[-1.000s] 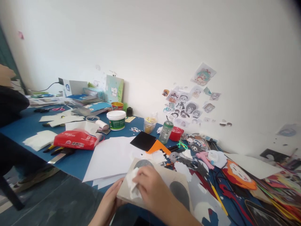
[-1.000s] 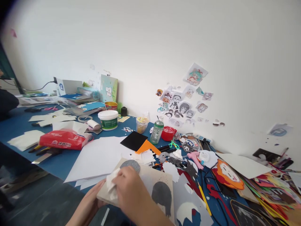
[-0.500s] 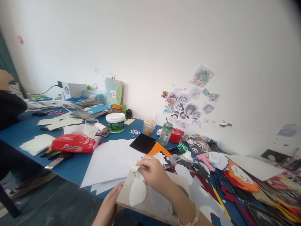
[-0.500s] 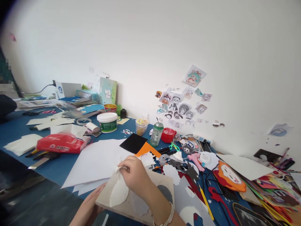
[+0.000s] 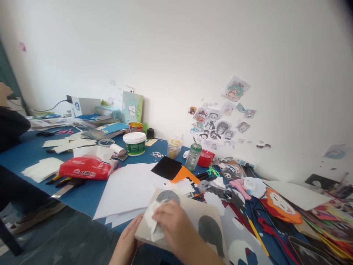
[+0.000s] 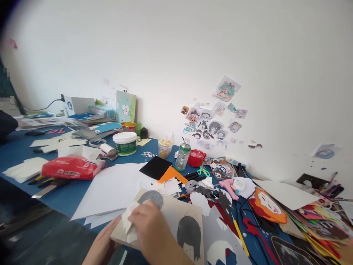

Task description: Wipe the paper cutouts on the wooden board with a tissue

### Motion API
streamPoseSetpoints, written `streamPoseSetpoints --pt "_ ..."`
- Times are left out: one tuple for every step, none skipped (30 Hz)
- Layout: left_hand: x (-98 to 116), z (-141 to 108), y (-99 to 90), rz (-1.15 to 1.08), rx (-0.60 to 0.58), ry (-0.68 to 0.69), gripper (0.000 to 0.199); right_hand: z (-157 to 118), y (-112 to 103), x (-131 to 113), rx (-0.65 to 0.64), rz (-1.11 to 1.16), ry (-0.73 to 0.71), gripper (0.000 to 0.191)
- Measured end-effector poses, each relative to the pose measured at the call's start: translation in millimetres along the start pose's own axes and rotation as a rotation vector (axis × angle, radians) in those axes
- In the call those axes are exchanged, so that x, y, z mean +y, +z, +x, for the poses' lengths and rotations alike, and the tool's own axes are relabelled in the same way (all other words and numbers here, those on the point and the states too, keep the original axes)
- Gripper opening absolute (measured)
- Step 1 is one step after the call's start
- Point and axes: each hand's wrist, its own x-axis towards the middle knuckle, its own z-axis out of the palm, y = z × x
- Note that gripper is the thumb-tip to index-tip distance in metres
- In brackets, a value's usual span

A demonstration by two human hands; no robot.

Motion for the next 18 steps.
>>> streamPoseSetpoints --pt "1.0 -0.8 0.2 0.002 0.002 -0.003 0.041 -4.6 4.9 -0.4 -0.068 -0.054 -0.033 0.025" --pt "1.6 -1.3 0.2 0.006 0.009 -0.001 0.041 -9.1 9.7 -1.0 -0.11 -0.117 -0.038 0.024" --pt "2.0 -1.7 0.2 0.01 0.013 0.006 0.041 -13.0 13.6 -1.6 -0.141 -0.156 -0.054 0.023" --pt "2.1 -2.0 0.2 0.014 0.012 0.017 0.041 -16.1 16.0 -2.4 -0.146 -0.169 -0.067 0.023" --pt "2.1 -2.2 0.4 0.015 -0.003 0.023 0.04 -18.3 16.7 -3.2 -0.114 -0.164 -0.067 0.023" --pt "2.0 -2.3 0.6 0.011 -0.024 0.025 0.039 -19.6 16.0 -4.1 -0.057 -0.139 -0.064 0.024" --pt "1.9 -2.4 1.0 0.004 -0.043 0.02 0.038 -20.2 14.6 -4.8 0.019 -0.11 -0.048 0.026" --pt "1.9 -2.4 1.5 -0.007 -0.055 0.01 0.036 -20.5 13.1 -5.4 0.097 -0.086 -0.025 0.028" --pt "2.0 -2.2 2.1 -0.02 -0.063 -0.001 0.035 -20.7 12.0 -5.8 0.154 -0.071 0.005 0.029" --pt "2.5 -1.9 2.8 -0.038 -0.066 -0.016 0.034 -20.7 11.5 -5.8 0.171 -0.063 0.033 0.029" --pt "3.3 -1.4 3.6 -0.061 -0.07 -0.036 0.033 -20.6 11.6 -5.5 0.148 -0.064 0.056 0.028" --pt "4.5 -0.6 4.6 -0.093 -0.083 -0.06 0.032 -20.2 11.7 -4.8 0.089 -0.068 0.072 0.026" --pt "6.2 0.3 6.0 -0.133 -0.107 -0.084 0.031 -19.3 11.4 -3.4 0.023 -0.071 0.082 0.025" --pt "8.4 1.3 7.7 -0.179 -0.138 -0.104 0.031 -17.6 9.9 -1.2 -0.026 -0.063 0.08 0.024" --pt "10.8 2.4 9.8 -0.224 -0.174 -0.122 0.032 -15.2 7.1 1.9 -0.043 -0.045 0.075 0.024" --pt "13.3 3.4 12.2 -0.264 -0.211 -0.136 0.034 -12.1 3.0 6.2 -0.025 -0.022 0.077 0.024" --pt "15.7 4.3 14.7 -0.293 -0.244 -0.148 0.036 -8.5 -1.9 11.7 0.032 0.011 0.085 0.026" --pt "17.8 5.0 17.2 -0.311 -0.267 -0.162 0.039 -5.1 -6.9 18.1 0.089 0.03 0.131 0.029"
